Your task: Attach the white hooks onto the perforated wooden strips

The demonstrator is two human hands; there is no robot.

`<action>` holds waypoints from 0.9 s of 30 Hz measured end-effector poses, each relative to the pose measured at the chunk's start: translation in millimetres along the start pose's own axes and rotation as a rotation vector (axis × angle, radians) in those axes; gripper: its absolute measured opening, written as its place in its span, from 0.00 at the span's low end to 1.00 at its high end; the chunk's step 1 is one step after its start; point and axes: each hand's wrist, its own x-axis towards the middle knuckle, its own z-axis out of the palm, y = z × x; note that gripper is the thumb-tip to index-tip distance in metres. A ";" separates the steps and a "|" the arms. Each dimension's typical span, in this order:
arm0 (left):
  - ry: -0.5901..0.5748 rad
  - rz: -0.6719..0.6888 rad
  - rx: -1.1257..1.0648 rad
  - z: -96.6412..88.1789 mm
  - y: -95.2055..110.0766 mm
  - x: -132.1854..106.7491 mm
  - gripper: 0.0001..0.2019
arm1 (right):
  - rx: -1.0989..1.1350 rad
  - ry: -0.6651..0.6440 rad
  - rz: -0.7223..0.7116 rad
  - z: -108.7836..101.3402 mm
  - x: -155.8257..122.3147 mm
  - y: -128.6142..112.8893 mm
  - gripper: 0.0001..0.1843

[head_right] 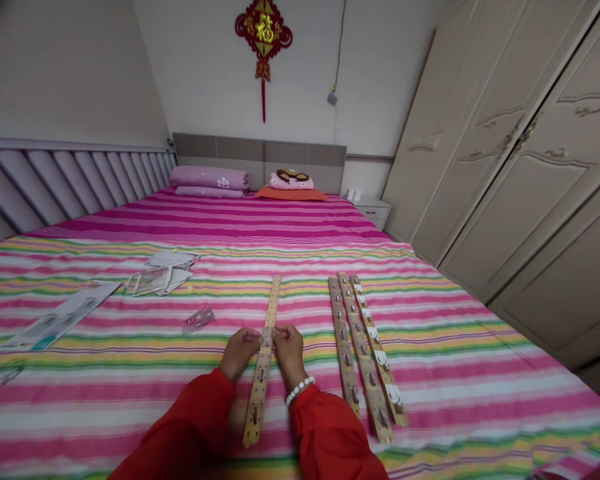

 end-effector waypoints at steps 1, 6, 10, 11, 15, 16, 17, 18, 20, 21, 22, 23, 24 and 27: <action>0.015 0.018 -0.010 0.3 -0.6 -2.1 0.13 | 0.000 0.008 -0.006 0.0 -0.8 1.7 0.11; -0.023 0.032 -0.080 2.0 1.8 -10.1 0.13 | -0.006 0.018 -0.017 -1.1 -4.6 9.5 0.13; -0.062 -0.081 -0.058 3.1 7.0 -7.3 0.13 | -0.026 0.038 0.007 0.6 -1.6 13.0 0.12; -0.064 -0.115 -0.051 3.4 7.8 -5.5 0.13 | -0.029 0.040 0.013 1.5 0.1 13.5 0.12; -0.057 -0.184 -0.022 4.6 8.2 1.6 0.14 | -0.055 0.046 0.023 3.3 7.9 15.1 0.09; -0.052 -0.195 -0.014 4.8 8.0 3.1 0.14 | -0.065 0.051 0.022 2.9 9.9 15.6 0.09; -0.048 -0.207 -0.007 5.0 8.0 4.2 0.14 | -0.076 0.059 0.019 2.3 12.0 16.3 0.09; -0.044 -0.218 0.000 5.1 8.3 5.2 0.13 | -0.089 0.067 0.016 1.4 14.0 17.2 0.09; -0.039 -0.237 0.014 5.1 9.6 6.7 0.13 | -0.114 0.084 0.008 -0.4 18.0 19.6 0.10; -0.039 -0.246 0.021 5.0 10.5 7.4 0.12 | -0.126 0.091 0.004 -1.2 19.9 21.0 0.11; -0.039 -0.254 0.030 4.9 11.6 8.1 0.12 | -0.137 0.097 0.001 -1.9 21.6 22.6 0.11; -0.040 -0.260 0.039 5.0 12.8 8.8 0.11 | -0.148 0.100 -0.003 -2.4 23.2 24.1 0.11; -0.040 -0.263 0.047 5.1 13.9 9.7 0.10 | -0.157 0.100 -0.007 -2.7 24.5 25.6 0.11; -0.037 -0.256 0.070 6.3 16.5 12.8 0.07 | -0.181 0.077 -0.025 -3.3 27.1 29.0 0.11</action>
